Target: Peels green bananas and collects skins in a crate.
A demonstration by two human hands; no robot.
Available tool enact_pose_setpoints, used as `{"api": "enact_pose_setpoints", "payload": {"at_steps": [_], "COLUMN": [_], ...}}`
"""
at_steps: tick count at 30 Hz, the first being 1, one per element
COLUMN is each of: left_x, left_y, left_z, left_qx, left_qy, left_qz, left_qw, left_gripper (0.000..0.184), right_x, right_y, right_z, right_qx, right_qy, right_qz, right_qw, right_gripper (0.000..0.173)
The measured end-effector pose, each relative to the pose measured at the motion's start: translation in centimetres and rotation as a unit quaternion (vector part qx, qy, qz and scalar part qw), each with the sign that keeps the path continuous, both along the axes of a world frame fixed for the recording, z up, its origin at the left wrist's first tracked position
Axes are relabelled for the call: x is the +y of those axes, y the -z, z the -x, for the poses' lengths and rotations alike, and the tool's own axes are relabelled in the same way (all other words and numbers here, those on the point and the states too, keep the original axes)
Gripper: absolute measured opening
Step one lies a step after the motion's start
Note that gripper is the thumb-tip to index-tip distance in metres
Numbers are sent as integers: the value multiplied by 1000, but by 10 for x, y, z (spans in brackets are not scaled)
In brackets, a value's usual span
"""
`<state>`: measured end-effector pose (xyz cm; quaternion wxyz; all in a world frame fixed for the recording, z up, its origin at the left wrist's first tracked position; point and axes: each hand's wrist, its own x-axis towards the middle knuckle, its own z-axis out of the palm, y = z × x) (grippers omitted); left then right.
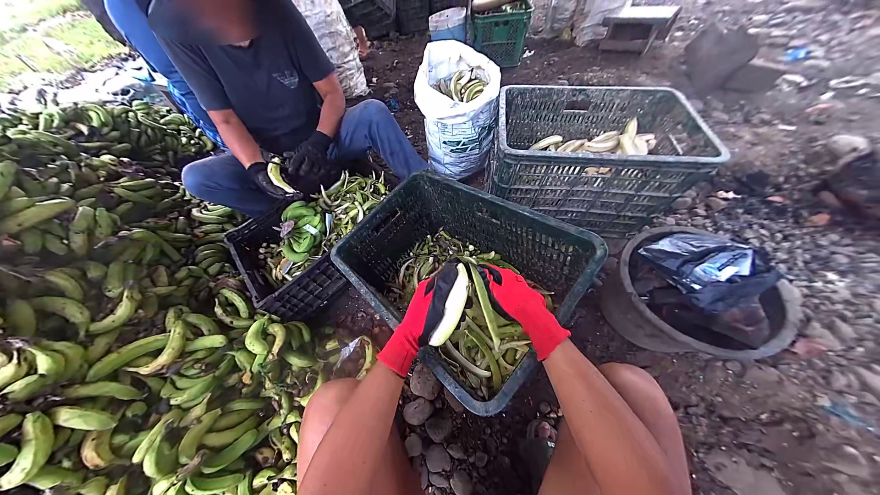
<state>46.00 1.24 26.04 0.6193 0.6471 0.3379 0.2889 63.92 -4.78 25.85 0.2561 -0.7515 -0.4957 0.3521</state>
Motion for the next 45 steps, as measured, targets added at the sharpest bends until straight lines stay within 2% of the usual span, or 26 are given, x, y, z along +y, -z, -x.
{"api": "enact_pose_setpoints", "payload": {"at_steps": [3, 5, 7, 9, 11, 12, 13, 15, 17, 18, 21, 23, 25, 27, 28, 30, 31, 32, 34, 35, 36, 38, 41, 43, 45], "left_x": [14, 27, 37, 44, 48, 46, 42, 31, 18, 12, 4, 11, 23, 34, 38, 40, 38, 36, 30, 26, 23, 19, 23, 33, 42], "left_y": [10, 12, 15, 21, 22, 21, 19, 19, 13, 11, 7, 8, 14, 21, 23, 18, 15, 15, 19, 19, 19, 15, 17, 24, 38], "left_z": [1, 2, 10, 23, 22, 21, 19, 18, 10, 5, -3, -4, -1, 8, 13, 17, 18, 19, 18, 17, 14, 5, -2, 2, 8], "left_qx": [-35, -96, -135, -139, -145, -140, -131, -82, -31, -32, -81, -118, -146, -152, -158, -176, -177, -165, -107, -67, -45, -50, -56, 24, 133], "left_qy": [-40, -89, -108, -106, -128, -125, -122, -104, -107, -106, -43, -50, -87, -99, -103, -125, -123, -117, -101, -83, -73, -70, -55, -87, -114], "left_qz": [50, 125, 137, 151, 250, 264, 244, 92, -20, -27, 60, 118, 135, 82, 86, 182, 209, 196, 82, -12, -64, -65, -8, -7, 3], "left_qw": [997, 984, 975, 973, 949, 946, 953, 987, 994, 994, 994, 985, 976, 980, 978, 959, 954, 960, 986, 994, 994, 994, 997, 996, 985], "left_gripper": [44, 48, 40, 27, 31, 31, 29, 28, 36, 34, 36, 39, 39, 31, 28, 32, 35, 34, 27, 30, 34, 32, 35, 35, 35], "right_x": [-2, -14, -29, -44, -52, -52, -49, -36, -19, -11, 6, 3, -11, -29, -39, -55, -59, -59, -47, -37, -27, -9, 5, -3, -27], "right_y": [4, -7, -8, -3, 1, -2, -6, -14, -15, -12, 0, 2, -6, -5, -5, -3, -3, -3, -10, -14, -15, -11, 8, 20, 13], "right_z": [-2, 12, 31, 50, 59, 59, 58, 51, 39, 32, 9, 7, 17, 29, 35, 45, 47, 46, 42, 39, 34, 24, -1, -16, -27], "right_qx": [28, -32, -106, -176, -216, -213, -204, -162, -113, -85, 9, 50, 2, -80, -120, -177, -191, -196, -177, -161, -148, -111, 0, 93, 159], "right_qy": [4, 10, -32, -78, -85, -83, -80, -76, -45, -18, 26, 37, 22, -57, -98, -126, -127, -129, -121, -106, -79, -7, 65, 102, 144], "right_qz": [-5, 1, 3, -16, -39, -34, -26, 18, 41, 36, 5, -5, 3, -12, -18, -52, -60, -55, -16, 5, 10, 1, -31, -65, -101], "right_qw": [1000, 999, 994, 981, 972, 973, 975, 984, 992, 996, 1000, 998, 1000, 995, 988, 975, 971, 970, 976, 981, 986, 994, 997, 988, 972], "right_gripper": [45, 46, 52, 57, 59, 59, 56, 50, 48, 47, 46, 46, 48, 50, 53, 55, 56, 56, 50, 49, 47, 45, 46, 49, 49]}}
